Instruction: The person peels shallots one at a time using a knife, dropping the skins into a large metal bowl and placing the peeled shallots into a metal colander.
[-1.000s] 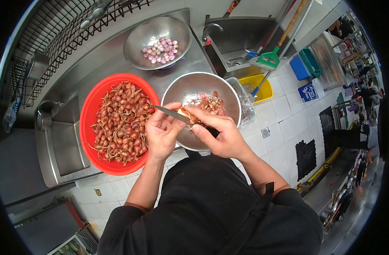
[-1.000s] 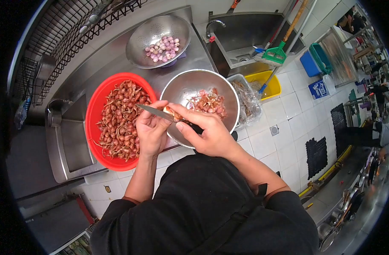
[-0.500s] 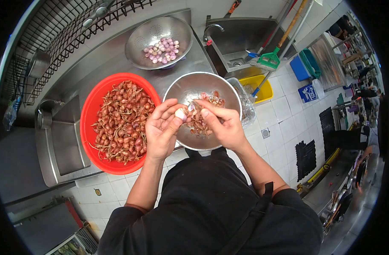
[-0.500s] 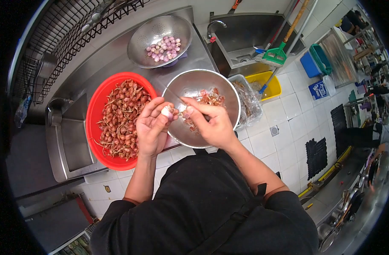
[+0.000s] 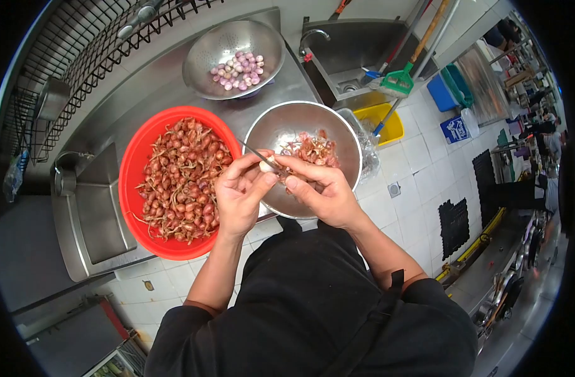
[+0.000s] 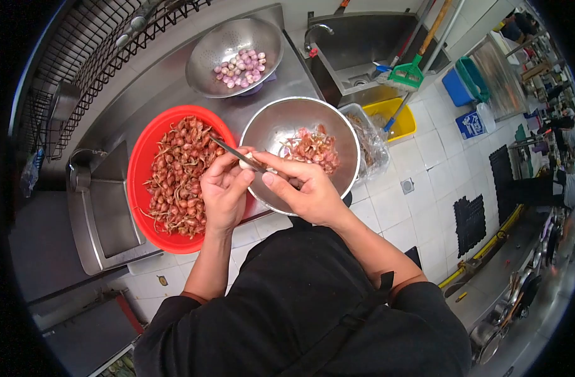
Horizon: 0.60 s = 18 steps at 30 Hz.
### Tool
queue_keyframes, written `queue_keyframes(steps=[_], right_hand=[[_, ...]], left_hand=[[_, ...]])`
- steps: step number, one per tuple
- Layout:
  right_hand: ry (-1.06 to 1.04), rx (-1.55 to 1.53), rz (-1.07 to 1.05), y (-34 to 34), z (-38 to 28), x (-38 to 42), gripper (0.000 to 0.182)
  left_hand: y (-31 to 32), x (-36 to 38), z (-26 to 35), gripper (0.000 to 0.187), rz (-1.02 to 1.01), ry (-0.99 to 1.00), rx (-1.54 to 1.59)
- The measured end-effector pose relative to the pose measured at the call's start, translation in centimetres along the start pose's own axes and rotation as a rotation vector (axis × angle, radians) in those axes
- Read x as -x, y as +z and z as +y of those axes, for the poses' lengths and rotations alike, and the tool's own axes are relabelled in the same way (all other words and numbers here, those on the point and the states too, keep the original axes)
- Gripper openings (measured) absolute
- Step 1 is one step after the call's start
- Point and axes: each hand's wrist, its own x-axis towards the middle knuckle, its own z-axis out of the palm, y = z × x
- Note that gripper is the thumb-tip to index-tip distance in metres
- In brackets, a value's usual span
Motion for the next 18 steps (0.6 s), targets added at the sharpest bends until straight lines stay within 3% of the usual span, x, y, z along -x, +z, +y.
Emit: queue_keyframes(steps=[3, 5, 11, 15, 17, 18], right_hand=[[0.076, 0.025, -0.013, -0.5, 0.1, 0.2, 0.037], [0.223, -0.016, 0.041, -0.9, -0.1, 0.2, 0.035], [0.218, -0.002, 0.179, -2.2, 0.0, -0.6, 0.034], [0.173, 0.076, 0.157, -2.7, 0.0, -0.8, 0.037], [0.064, 0.164, 0.026, -3.0, -0.2, -0.4, 0.043], [0.124, 0.175, -0.064, -3.3, -1.1, -0.3, 0.048]], left_hand=[[-0.9, 0.0, -0.7, 0.032, -0.029, 0.041, -0.077], [-1.7, -0.1, -1.2, 0.029, -0.022, -0.084, 0.047], [-0.2, -0.8, -0.9, 0.027, 0.072, -0.117, 0.257], [-0.6, -1.0, -1.8, 0.027, 0.062, -0.099, 0.311], [-0.2, -1.0, -2.1, 0.026, 0.068, -0.077, 0.303], [0.3, -1.0, -2.1, 0.026, 0.071, -0.071, 0.298]])
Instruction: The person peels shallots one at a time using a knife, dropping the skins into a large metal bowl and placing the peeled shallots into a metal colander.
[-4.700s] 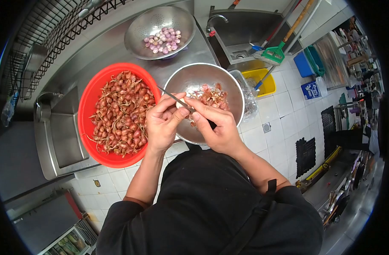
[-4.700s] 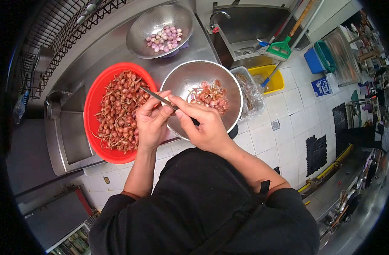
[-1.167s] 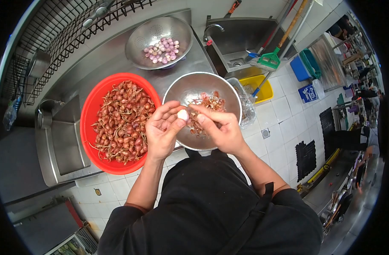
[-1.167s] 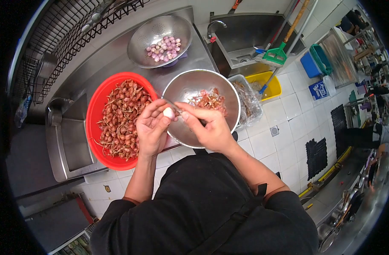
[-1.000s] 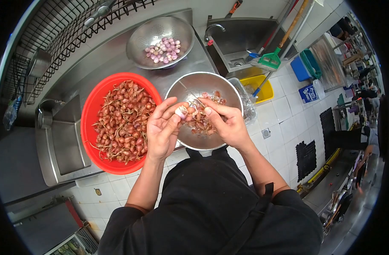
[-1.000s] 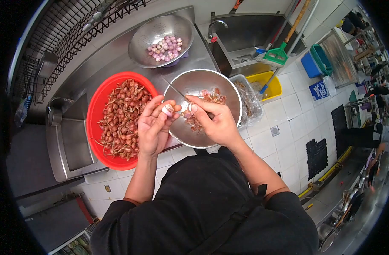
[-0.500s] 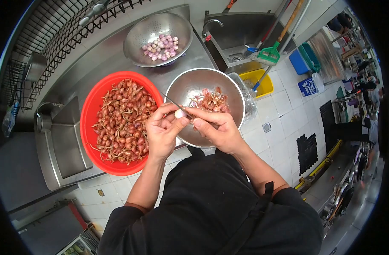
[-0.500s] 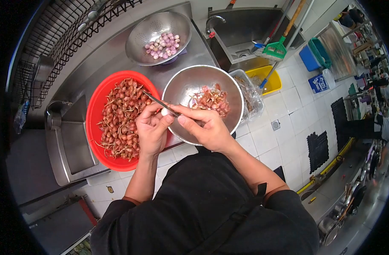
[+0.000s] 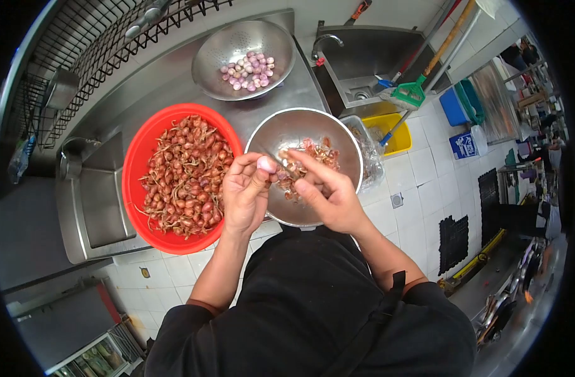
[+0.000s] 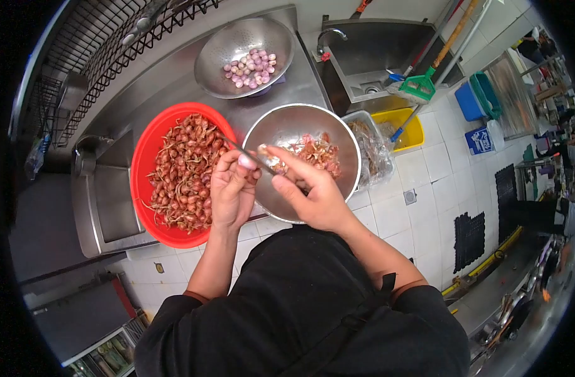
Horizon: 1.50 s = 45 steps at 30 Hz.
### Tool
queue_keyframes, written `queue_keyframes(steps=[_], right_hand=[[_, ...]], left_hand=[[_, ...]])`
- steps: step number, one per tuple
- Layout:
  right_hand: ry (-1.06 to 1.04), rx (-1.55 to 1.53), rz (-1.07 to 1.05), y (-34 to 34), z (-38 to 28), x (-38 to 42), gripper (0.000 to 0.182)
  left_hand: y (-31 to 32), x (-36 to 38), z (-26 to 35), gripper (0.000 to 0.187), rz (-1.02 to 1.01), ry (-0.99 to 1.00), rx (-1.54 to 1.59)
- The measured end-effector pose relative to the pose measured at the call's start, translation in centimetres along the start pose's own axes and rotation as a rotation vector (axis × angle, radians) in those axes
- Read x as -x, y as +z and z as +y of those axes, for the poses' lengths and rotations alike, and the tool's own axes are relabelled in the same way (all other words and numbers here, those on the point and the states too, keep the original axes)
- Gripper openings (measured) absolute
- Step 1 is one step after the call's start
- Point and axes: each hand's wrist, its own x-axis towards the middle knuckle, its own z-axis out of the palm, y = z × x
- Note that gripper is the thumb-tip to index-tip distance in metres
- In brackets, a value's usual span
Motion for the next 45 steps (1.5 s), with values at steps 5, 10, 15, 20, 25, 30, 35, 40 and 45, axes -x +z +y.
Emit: queue_keyframes(steps=[5, 10, 15, 20, 25, 30, 35, 40, 45], right_hand=[[-0.158, 0.024, -0.067, -1.0, -0.3, -0.6, 0.048], [-0.348, 0.140, -0.042, -3.1, -0.3, -1.0, 0.037], [-0.276, 0.059, -0.062, -5.6, -0.1, -1.2, 0.034], [-0.206, -0.114, -0.075, -7.7, 0.5, -1.3, 0.032], [-0.183, -0.191, -0.104, -9.1, 1.4, -1.1, 0.033], [-0.118, -0.210, -0.107, -10.0, 2.6, -1.1, 0.036], [-0.151, -0.149, -0.287, -10.1, 1.4, -0.2, 0.040], [-0.337, -0.026, -0.220, -8.7, 1.4, -0.7, 0.041], [-0.399, 0.105, -0.113, -7.0, 2.0, -1.4, 0.037]], left_hand=[[2.7, -0.2, -1.3, 0.028, 0.084, 0.111, -0.106], [4.7, -0.5, -2.3, 0.025, 0.140, 0.222, -0.230], [5.6, -0.7, -3.3, 0.024, 0.150, 0.211, -0.270], [7.4, 0.0, -4.2, 0.030, 0.157, 0.191, -0.307], [8.8, 0.7, -5.5, 0.036, 0.203, 0.206, -0.295], [8.8, 1.3, -6.3, 0.037, 0.237, 0.232, -0.267], [8.8, 1.5, -6.4, 0.035, 0.271, 0.248, -0.415], [8.6, 0.9, -5.8, 0.029, 0.225, 0.294, -0.595], [6.0, 0.5, -4.3, 0.024, 0.157, 0.250, -0.664]])
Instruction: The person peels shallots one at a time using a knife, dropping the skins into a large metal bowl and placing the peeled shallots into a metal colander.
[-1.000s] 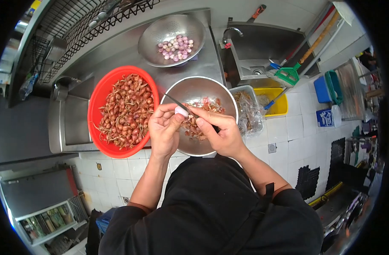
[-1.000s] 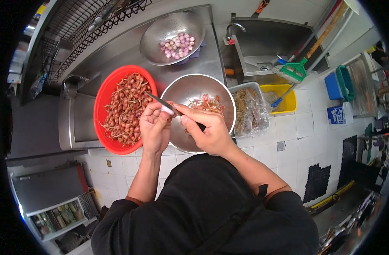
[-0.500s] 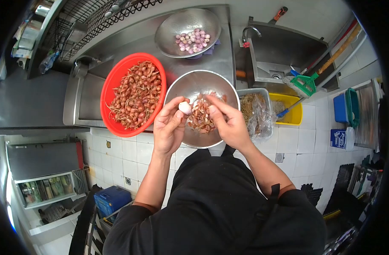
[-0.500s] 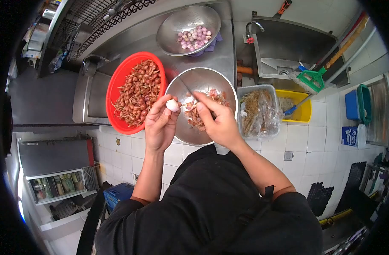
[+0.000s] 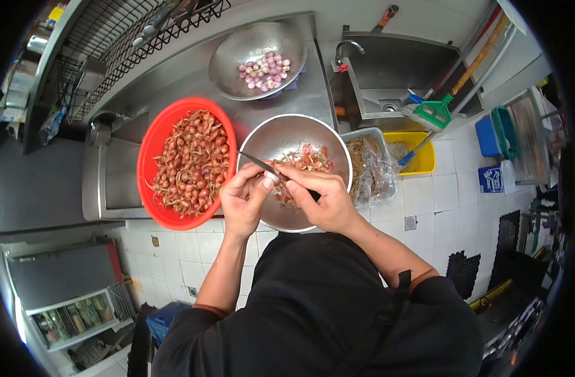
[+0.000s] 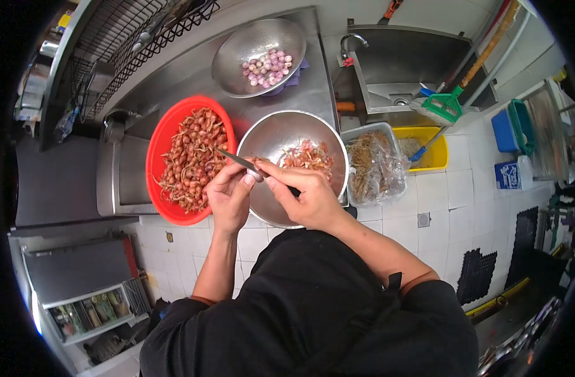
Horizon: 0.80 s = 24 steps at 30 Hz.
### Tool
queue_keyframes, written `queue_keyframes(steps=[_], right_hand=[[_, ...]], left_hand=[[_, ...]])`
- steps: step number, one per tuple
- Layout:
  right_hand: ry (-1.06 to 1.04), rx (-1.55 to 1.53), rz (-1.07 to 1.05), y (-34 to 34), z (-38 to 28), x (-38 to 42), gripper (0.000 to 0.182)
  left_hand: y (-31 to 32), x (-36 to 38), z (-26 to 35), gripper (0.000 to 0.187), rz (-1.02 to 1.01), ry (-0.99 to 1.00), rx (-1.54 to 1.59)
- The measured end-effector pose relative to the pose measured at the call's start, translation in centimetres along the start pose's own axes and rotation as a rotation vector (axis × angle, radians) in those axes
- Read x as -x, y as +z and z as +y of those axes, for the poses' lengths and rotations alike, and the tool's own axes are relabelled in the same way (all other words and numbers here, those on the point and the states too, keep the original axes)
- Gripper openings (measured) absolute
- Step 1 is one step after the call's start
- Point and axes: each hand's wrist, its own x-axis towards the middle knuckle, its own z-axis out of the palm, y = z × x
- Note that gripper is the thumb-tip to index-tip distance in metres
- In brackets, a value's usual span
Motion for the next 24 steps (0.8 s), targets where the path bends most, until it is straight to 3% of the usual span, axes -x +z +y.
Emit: queue_keyframes(steps=[4, 6, 8, 9, 11, 13, 14, 16, 18, 19, 20, 21, 22, 23, 24], right_hand=[[0.188, -0.083, 0.067, 1.9, 0.4, -0.5, 0.033], [0.331, -0.207, 0.255, 2.9, 1.1, -0.4, 0.032], [0.311, -0.170, 0.315, 3.3, 4.1, 0.3, 0.033], [0.422, -0.103, 0.298, 3.1, 5.8, 0.8, 0.031], [0.518, -0.021, 0.274, 2.6, 6.2, 1.1, 0.031], [0.904, -0.057, 0.101, 2.3, 5.6, 1.3, 0.032], [0.901, -0.044, 0.093, 2.6, 5.4, 1.3, 0.032], [0.907, -0.084, 0.179, 3.3, 5.2, 1.4, 0.033], [0.904, -0.022, 0.165, 3.2, 4.2, 1.1, 0.034], [0.904, 0.034, 0.159, 2.8, 3.9, 0.8, 0.035], [0.888, 0.045, 0.154, 2.5, 4.5, 1.0, 0.035], [0.714, 0.222, 0.219, 2.3, 6.0, 1.8, 0.038], [0.540, 0.389, 0.280, 2.3, 6.8, 2.3, 0.041], [0.674, 0.370, 0.333, 2.4, 4.6, 1.5, 0.045], [0.675, 0.365, 0.318, 2.2, 5.0, 1.6, 0.045]], left_hand=[[-2.1, -1.0, 0.0, 0.031, -0.039, -0.100, 0.122], [-3.5, -1.7, -0.4, 0.030, -0.031, -0.117, 0.186], [-5.3, -2.5, -1.5, 0.027, -0.015, -0.307, 0.335], [-5.7, -3.1, -1.6, 0.024, 0.002, -0.338, 0.347], [-5.8, -6.0, -1.1, 0.024, 0.019, -0.278, 0.357], [-5.4, -10.9, -0.3, 0.025, 0.057, -0.138, 0.369], [-5.3, -14.1, 0.1, 0.027, 0.078, -0.041, 0.379], [-6.8, -20.0, -2.8, 0.029, 0.087, -0.134, 0.388], [-8.4, -22.0, -7.0, 0.031, 0.185, -0.333, 0.257], [-7.3, -20.3, -6.3, 0.034, 0.204, -0.357, 0.187], [-7.5, -18.7, -7.6, 0.036, 0.078, -0.283, 0.002], [-6.9, -16.3, -6.9, 0.036, -0.030, -0.268, -0.247], [-6.0, -13.5, -6.4, 0.035, -0.096, -0.260, -0.297], [-5.8, -11.0, -8.2, 0.028, -0.115, -0.196, -0.449], [-5.8, -8.8, -10.7, 0.019, -0.106, 0.150, -0.722]])
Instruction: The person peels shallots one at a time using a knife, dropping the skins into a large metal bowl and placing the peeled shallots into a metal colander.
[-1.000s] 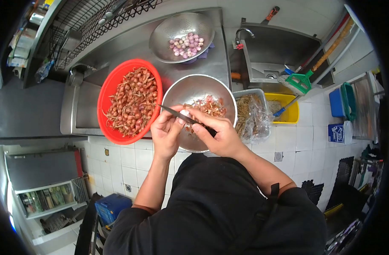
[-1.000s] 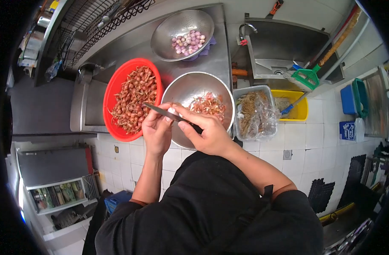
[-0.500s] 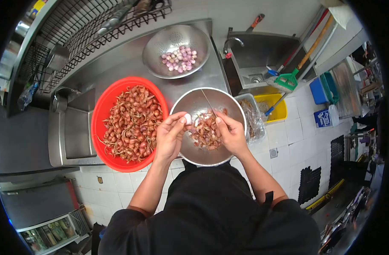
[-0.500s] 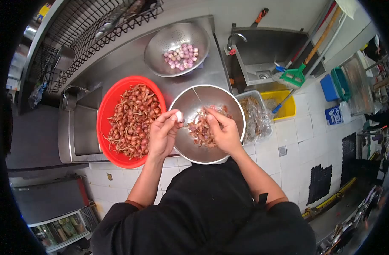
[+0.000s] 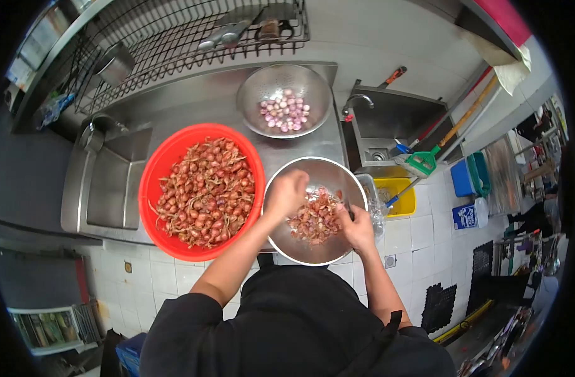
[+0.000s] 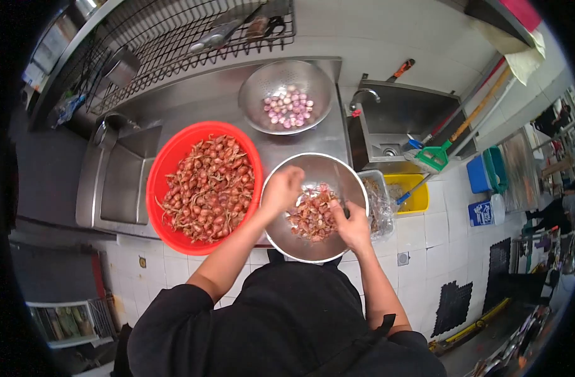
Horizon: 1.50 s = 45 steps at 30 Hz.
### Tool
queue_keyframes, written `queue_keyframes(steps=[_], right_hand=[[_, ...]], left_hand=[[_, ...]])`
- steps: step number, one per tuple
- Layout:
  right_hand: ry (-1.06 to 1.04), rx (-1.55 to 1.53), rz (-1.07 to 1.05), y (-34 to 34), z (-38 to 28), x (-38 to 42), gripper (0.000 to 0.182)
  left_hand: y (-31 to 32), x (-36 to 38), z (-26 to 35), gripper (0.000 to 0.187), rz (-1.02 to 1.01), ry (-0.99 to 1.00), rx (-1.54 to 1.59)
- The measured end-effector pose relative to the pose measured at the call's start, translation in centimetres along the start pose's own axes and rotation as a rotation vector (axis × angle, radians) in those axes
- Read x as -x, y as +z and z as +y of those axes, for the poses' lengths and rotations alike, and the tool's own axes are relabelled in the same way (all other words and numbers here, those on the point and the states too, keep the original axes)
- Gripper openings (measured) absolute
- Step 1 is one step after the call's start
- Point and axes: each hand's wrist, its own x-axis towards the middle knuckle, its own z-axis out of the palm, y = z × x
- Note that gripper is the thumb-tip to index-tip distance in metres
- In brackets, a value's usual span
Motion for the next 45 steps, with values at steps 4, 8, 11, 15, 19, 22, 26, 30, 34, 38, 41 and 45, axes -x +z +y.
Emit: queue_keyframes(steps=[4, 8, 11, 15, 19, 22, 26, 30, 34, 38, 41, 45], right_hand=[[-0.153, 0.136, 0.074, -0.2, 1.4, -1.0, 0.031], [-0.123, 0.022, -0.042, 0.7, 1.7, -2.0, 0.013], [0.149, 0.137, -0.329, 0.2, -2.7, -0.8, 0.018], [0.141, 0.183, -0.376, 0.5, -0.4, -2.4, 0.019], [0.018, 0.279, -0.360, 0.3, 0.6, -2.3, 0.024], [-0.045, 0.256, -0.407, 0.4, 0.6, -1.9, 0.028], [-0.119, -0.044, -0.345, 1.1, 0.8, -0.7, 0.034], [-0.182, -0.227, -0.437, 1.0, -1.9, 1.5, 0.035], [-0.266, -0.347, -0.480, 0.9, -4.6, 3.1, 0.039], [-0.293, -0.288, -0.426, 0.5, -5.4, 3.3, 0.045], [-0.529, -0.213, -0.275, 0.9, -4.3, 2.8, 0.044], [-0.418, -0.223, -0.305, 0.0, -5.4, 3.4, 0.046]], left_hand=[[1.4, 5.8, 0.2, 0.079, -0.373, 0.064, -0.558], [-2.8, 5.0, 3.7, 0.078, -0.440, -0.218, -0.309], [-5.9, 5.3, 4.4, 0.066, 0.030, 0.058, -0.198], [-12.2, 5.2, 0.6, 0.034, 0.166, -0.170, -0.373], [-18.7, 7.1, -4.7, 0.033, -0.064, -0.488, -1.069], [-21.5, 8.5, -6.3, 0.034, -0.043, -0.475, -0.988], [-22.6, 8.2, -3.6, 0.038, 0.276, -0.298, -0.515], [-18.7, 7.2, 0.6, 0.029, 0.273, -0.337, 0.571], [-11.9, 6.8, 4.7, 0.026, 0.143, -0.288, 0.984], [-7.3, 6.7, 7.2, 0.025, 0.040, -0.299, 1.168], [-5.7, 6.4, 8.4, 0.025, 0.064, -0.297, 1.103], [-4.9, 6.0, 9.1, 0.025, 0.074, -0.244, 0.973]])
